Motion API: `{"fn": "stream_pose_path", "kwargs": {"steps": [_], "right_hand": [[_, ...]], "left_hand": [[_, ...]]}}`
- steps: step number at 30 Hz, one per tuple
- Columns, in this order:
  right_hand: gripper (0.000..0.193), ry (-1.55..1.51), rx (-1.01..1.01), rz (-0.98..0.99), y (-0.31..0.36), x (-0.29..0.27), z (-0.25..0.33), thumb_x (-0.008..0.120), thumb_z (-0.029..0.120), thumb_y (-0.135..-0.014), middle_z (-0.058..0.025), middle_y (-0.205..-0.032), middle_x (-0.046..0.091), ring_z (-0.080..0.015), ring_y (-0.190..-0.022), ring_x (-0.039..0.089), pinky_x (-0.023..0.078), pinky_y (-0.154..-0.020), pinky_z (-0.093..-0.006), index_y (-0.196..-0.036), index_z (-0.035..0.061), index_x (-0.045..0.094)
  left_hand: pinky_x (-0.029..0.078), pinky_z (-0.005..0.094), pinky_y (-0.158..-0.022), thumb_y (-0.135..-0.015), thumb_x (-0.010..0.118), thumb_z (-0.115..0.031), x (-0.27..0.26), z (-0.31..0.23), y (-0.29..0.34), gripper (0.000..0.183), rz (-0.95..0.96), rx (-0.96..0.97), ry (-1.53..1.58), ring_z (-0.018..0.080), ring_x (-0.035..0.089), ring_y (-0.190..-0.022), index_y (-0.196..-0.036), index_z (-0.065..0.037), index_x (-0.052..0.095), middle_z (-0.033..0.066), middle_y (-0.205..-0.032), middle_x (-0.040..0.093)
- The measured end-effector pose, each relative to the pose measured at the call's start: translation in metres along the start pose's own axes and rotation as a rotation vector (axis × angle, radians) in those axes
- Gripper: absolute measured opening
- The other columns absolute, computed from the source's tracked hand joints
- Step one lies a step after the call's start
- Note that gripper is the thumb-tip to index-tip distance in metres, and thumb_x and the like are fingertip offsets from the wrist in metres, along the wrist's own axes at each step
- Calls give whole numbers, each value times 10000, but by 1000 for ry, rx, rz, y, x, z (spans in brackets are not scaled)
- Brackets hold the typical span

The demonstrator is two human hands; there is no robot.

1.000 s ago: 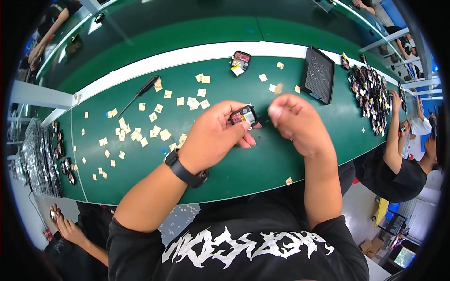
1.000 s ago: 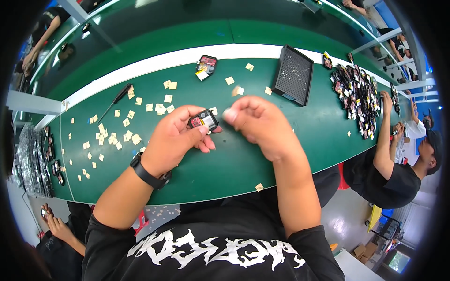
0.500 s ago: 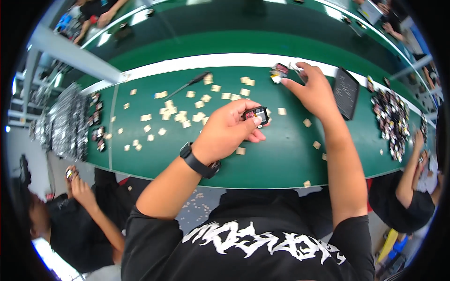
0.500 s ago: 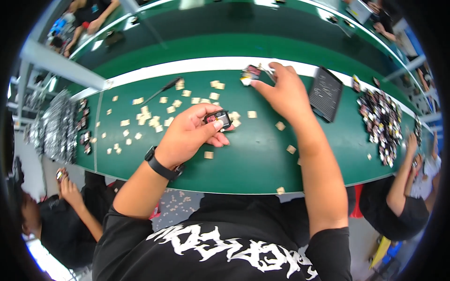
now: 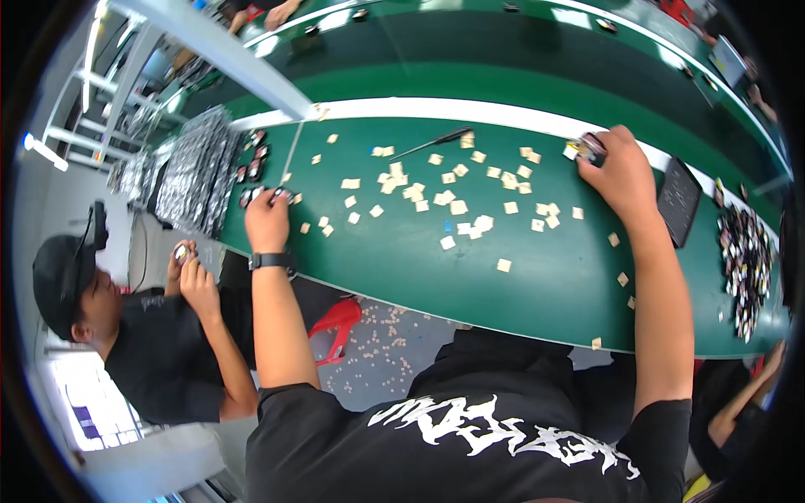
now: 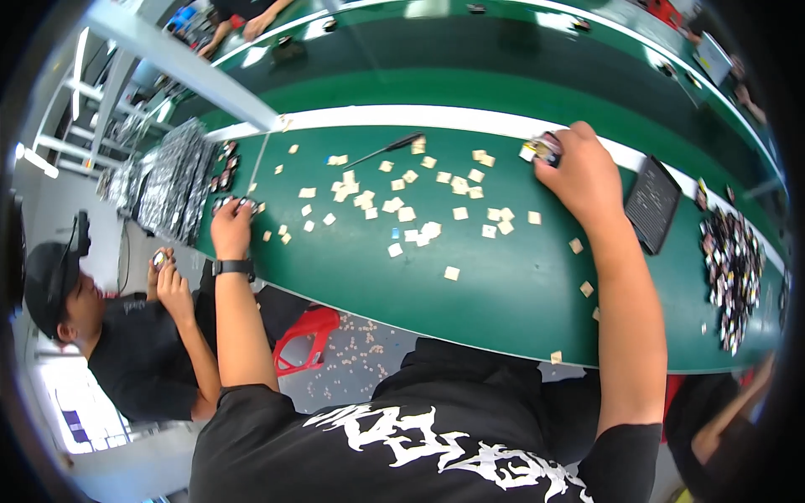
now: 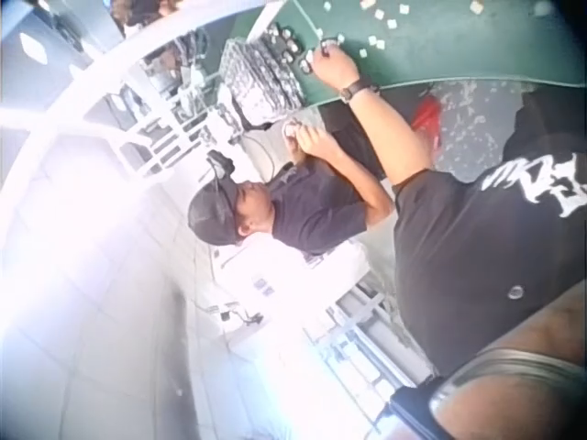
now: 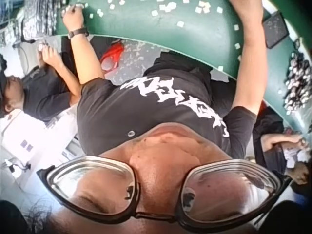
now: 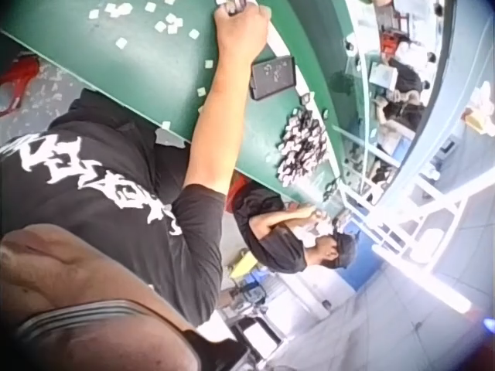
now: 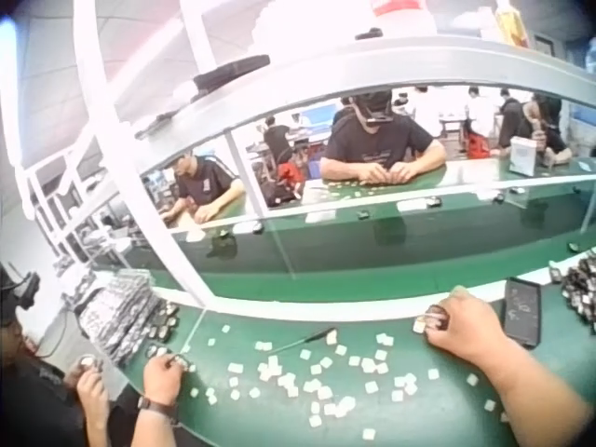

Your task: Assembling the internal components and circuitry of small electronic wearable devices on a manufacturing line.

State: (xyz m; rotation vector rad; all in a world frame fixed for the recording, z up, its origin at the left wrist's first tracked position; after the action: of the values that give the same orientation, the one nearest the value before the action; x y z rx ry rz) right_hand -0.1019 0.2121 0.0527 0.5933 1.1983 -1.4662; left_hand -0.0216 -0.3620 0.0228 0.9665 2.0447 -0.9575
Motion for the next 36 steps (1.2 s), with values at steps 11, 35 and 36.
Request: {"fn": "stream_pose_path", "kwargs": {"steps": [11, 35, 36], "right_hand": [[417, -419, -108, 90, 63, -56, 59, 852, 169, -708, -82, -988, 667, -242, -845, 693, 611, -682, -334, -1076, 27, 717], [482, -1107, 939, 292, 157, -6, 46, 616, 353, -1047, 76, -612, 437, -14, -572, 352, 269, -493, -238, -670, 59, 561], [483, -1104, 935, 316, 156, -5, 47, 613, 355, -1049, 70, -622, 453, -16, -578, 363, 276, -498, -233, -670, 60, 561]], "left_hand": [[540, 417, -874, -1021, 603, -321, 11, -129, 37, 401, 65, 381, -61, 334, 688, -945, -1197, 25, 703, 205, -1151, 695], [569, 287, -900, -996, 587, 44, 144, -309, 171, 359, 1283, 95, 1222, 142, 655, -1056, -1349, 19, 532, 99, -1210, 625], [553, 283, -927, -1001, 579, 47, 143, -308, 171, 362, 1249, 214, 1152, 145, 650, -1073, -1361, 30, 546, 98, -1226, 620]]}}
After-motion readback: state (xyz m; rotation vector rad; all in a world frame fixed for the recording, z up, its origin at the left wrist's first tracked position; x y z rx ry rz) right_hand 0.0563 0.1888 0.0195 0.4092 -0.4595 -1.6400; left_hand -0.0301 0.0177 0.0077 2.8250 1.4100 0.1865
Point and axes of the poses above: each hand's wrist, its own y-axis away from the middle knuckle, its own x-axis out of the palm, z = x × y, the point moved 5 cm from there along -y, towards the middle knuckle
